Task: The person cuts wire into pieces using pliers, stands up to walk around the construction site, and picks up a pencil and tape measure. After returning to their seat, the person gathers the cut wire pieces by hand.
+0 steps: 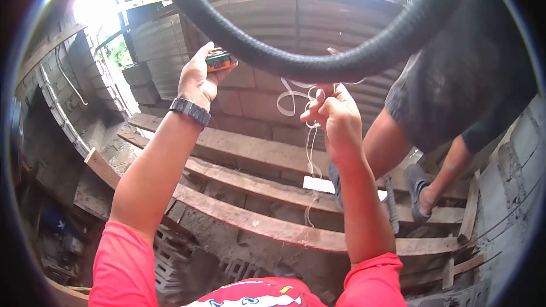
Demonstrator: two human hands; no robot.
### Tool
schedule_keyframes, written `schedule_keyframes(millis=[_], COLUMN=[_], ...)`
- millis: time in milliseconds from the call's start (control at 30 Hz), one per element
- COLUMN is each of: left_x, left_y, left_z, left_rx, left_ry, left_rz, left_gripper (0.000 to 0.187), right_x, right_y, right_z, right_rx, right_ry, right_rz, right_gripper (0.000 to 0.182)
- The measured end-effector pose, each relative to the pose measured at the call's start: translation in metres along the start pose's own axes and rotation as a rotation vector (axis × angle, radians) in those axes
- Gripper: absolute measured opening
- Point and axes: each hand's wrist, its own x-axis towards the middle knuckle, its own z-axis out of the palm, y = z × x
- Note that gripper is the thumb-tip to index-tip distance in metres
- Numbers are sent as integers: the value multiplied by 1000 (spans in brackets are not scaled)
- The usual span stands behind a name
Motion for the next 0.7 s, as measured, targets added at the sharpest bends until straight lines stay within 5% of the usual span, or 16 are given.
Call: schedule_keyframes(millis=[167, 300, 633, 700], left_x=[3, 1, -14, -7], left_y=[-3, 2, 20, 17], left_z=[32, 60, 99, 102], left_rx=[-56, -59, -77, -178], left_ry=[-14, -136, -371, -198], left_rz=[25, 46, 69, 59], left_gripper=[20, 21, 23, 23], right_x=[58, 93, 111, 104], right_y=[-31, -44, -49, -45], right_z=[8, -9, 1, 8], right_rx=[267, 348, 364, 391], right_ry=[193, 138, 124, 132], right_rz=[-248, -338, -348, -287], right_gripper=[30, 26, 27, 28])
